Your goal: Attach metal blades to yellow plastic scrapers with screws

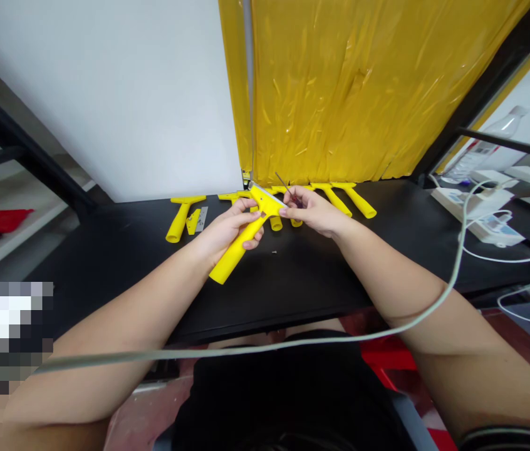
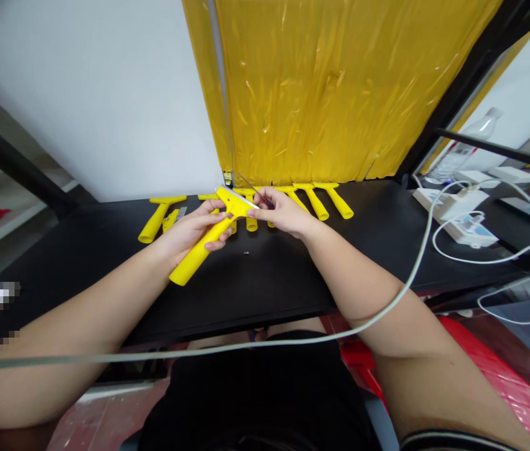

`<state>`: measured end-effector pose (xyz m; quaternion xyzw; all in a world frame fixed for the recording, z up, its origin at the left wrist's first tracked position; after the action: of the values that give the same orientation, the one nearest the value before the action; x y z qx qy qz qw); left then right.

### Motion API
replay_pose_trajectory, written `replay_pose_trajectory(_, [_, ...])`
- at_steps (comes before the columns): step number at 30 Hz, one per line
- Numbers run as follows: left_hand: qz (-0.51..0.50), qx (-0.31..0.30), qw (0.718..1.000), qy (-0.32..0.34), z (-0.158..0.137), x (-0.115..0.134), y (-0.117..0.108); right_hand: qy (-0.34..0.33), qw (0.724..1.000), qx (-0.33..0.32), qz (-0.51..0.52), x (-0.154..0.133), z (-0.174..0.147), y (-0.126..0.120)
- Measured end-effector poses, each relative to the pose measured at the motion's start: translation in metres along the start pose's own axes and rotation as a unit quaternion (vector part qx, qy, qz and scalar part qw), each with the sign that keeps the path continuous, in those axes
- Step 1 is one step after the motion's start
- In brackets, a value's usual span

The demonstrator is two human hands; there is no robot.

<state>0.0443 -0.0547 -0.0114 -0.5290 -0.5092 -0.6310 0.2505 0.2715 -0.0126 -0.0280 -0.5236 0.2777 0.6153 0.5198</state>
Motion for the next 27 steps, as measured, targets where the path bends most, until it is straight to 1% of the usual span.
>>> replay_pose_trajectory(4, [-0.002, 0.000, 1.000, -0.004, -0.001, 0.002, 0.000, 0.047, 0.999, 0.013, 0.016, 0.003, 0.000, 0.002])
replay_pose_trajectory(8, [-0.013, 0.041, 0.999, -0.004, 0.000, 0.004, 0.003, 0.059, 0.998, 0.029, -0.008, 0.006, 0.002, 0.003])
replay_pose_trajectory(10, [-0.022, 0.067, 0.998, 0.000, 0.001, 0.006, 0.004, 0.043, 0.997, 0.046, -0.038, 0.006, 0.002, -0.001])
replay_pose_trajectory(13, [-0.033, 0.103, 0.994, 0.012, 0.004, 0.008, 0.003, -0.019, 0.992, 0.060, -0.111, 0.002, 0.001, -0.011])
replay_pose_trajectory(15, [-0.029, 0.133, 0.990, 0.027, 0.007, 0.008, 0.000, -0.064, 0.980, 0.061, -0.180, -0.003, -0.001, -0.018])
replay_pose_trajectory(17, [-0.014, 0.163, 0.985, 0.045, 0.009, 0.007, -0.003, -0.088, 0.963, 0.071, -0.246, -0.007, -0.003, -0.024])
replay_pose_trajectory(20, [0.016, 0.180, 0.981, 0.069, 0.010, 0.004, -0.008, -0.075, 0.947, 0.077, -0.302, -0.011, -0.006, -0.027])
replay_pose_trajectory(23, [0.036, 0.172, 0.981, 0.084, 0.009, 0.003, -0.010, -0.058, 0.943, 0.059, -0.322, -0.012, -0.008, -0.025])
replay_pose_trajectory(27, [0.055, 0.161, 0.982, 0.086, 0.008, 0.002, -0.011, -0.062, 0.938, 0.056, -0.335, -0.012, -0.007, -0.024])
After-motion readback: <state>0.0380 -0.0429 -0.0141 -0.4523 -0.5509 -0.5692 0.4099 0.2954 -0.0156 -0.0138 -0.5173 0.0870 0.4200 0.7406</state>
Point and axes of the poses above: each hand's wrist, its own z-axis towards the middle knuckle, its own y-axis out of the palm, x = y × z, the point moved 1 cm from there along z, towards the middle knuckle, and after that the axes turned 2 degrees about x, right-handed, at the moved point
